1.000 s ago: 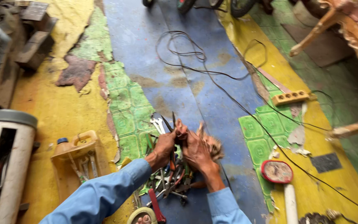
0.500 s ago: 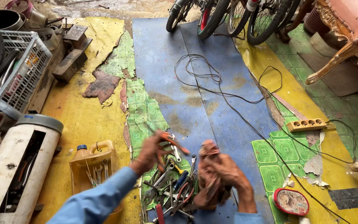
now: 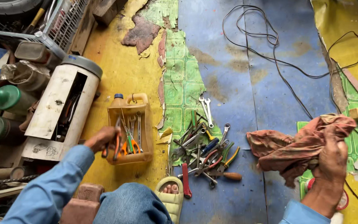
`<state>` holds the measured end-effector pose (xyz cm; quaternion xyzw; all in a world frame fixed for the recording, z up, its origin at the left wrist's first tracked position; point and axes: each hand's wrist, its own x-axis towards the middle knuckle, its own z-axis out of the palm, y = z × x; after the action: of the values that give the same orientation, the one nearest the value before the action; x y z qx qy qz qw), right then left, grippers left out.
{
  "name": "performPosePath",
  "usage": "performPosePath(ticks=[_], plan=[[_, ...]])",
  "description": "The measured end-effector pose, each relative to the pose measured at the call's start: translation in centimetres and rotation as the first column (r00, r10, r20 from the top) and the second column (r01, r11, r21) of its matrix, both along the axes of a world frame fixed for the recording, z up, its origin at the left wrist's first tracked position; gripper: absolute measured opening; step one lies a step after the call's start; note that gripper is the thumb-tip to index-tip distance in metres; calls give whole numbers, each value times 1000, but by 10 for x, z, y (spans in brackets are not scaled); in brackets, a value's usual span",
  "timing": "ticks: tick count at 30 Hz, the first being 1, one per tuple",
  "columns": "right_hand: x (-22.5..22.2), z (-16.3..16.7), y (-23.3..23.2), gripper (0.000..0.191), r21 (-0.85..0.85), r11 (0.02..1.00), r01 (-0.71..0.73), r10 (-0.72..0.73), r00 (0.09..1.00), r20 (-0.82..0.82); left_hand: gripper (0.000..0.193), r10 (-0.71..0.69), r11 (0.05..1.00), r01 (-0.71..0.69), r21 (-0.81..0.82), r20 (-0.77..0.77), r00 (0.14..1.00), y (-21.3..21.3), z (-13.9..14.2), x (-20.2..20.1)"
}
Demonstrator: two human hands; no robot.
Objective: The person wipes hand tools one at a time with a rag and places the cleaned tools into a plastic jug container on the floor. They work through a pile of wrenches, pliers, and scissors, occasionally picking tools out of the container and wiping them again.
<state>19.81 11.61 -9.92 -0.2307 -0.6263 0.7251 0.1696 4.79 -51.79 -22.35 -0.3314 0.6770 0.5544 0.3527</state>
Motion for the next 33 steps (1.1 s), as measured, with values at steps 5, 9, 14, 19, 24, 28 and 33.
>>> performPosePath(ticks=[5, 9, 14, 19, 24, 28, 33], plan=[[-9, -12, -9, 31, -34, 998, -54, 53, 997, -51, 37, -145, 989, 145, -2, -53, 988, -10, -19, 13], [1, -4, -2, 35, -104, 987, -126, 115, 988, -106, 28, -39, 968, -20, -252, -226, 973, 10, -36, 23], [11, -4, 13, 31, -130, 991, 37, -56, 988, -142, 61, -761, 518, -286, -806, -587, 276, 68, -61, 34], [11, -27, 15, 20, -210, 977, 45, -76, 987, -143, 42, -714, 699, 226, -678, -678, 176, 146, -81, 49], [19, -47, 12, 17, -204, 978, -38, 7, 988, -152, 33, -781, 557, 470, -685, -624, 15, 223, -95, 65], [27, -57, 4, 15, -171, 985, -1, -7, 999, -46, 37, -836, 409, 454, -792, -524, -161, 270, -96, 77], [23, -66, -21, 22, -179, 984, -4, 14, 998, 53, 43, -857, 448, 504, -738, -516, 5, 303, -85, 83]])
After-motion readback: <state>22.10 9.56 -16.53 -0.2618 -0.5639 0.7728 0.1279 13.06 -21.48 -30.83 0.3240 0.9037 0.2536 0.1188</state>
